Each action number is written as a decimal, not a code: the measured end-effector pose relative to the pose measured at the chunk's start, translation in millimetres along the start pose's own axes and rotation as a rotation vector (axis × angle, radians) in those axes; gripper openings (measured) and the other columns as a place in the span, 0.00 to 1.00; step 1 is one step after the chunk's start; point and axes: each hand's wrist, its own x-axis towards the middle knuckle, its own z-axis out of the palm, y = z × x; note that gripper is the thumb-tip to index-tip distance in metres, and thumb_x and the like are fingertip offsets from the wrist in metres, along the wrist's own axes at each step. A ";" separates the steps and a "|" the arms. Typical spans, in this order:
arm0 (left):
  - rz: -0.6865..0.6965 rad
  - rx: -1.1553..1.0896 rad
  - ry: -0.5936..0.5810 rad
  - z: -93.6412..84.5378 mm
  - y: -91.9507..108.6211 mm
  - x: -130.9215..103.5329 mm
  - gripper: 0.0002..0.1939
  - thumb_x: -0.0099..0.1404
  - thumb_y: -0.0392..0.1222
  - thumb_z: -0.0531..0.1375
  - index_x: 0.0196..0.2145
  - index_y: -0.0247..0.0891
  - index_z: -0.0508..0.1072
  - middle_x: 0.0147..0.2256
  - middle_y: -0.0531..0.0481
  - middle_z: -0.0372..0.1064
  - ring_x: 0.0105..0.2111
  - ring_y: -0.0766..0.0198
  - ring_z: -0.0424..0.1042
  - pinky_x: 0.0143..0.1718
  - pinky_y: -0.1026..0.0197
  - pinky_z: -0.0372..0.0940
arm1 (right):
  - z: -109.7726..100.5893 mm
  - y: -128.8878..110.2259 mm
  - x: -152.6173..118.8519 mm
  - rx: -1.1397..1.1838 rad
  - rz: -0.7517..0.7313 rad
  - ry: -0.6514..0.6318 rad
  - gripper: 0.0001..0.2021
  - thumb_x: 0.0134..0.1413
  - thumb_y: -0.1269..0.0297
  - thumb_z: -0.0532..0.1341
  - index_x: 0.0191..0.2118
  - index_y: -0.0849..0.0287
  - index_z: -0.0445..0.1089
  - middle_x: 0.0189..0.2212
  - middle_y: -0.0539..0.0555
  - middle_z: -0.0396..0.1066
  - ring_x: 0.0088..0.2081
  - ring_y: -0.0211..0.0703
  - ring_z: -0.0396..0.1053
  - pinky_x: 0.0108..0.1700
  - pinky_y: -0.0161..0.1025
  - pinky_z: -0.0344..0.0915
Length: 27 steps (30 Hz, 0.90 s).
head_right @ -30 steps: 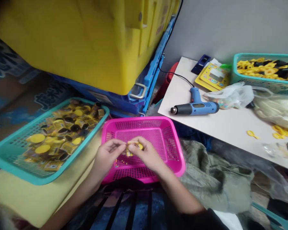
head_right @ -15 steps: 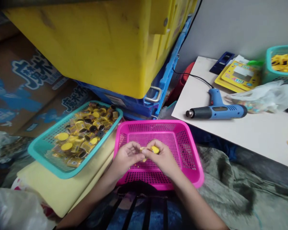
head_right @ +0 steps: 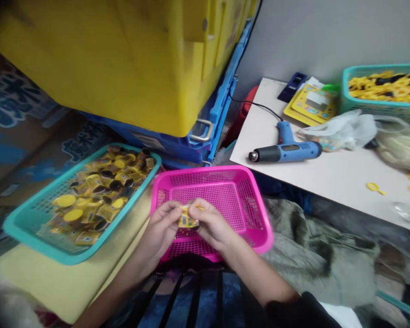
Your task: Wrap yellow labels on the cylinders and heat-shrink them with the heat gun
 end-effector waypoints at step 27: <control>0.146 0.337 0.081 -1.1 3.2 -5.4 0.14 0.56 0.49 0.69 0.31 0.35 0.78 0.28 0.50 0.74 0.30 0.66 0.70 0.35 0.64 0.66 | 5.0 -6.2 -5.2 -0.120 -0.151 0.103 0.25 0.35 0.50 0.73 0.27 0.68 0.65 0.28 0.51 0.65 0.29 0.25 0.61 0.34 0.27 0.62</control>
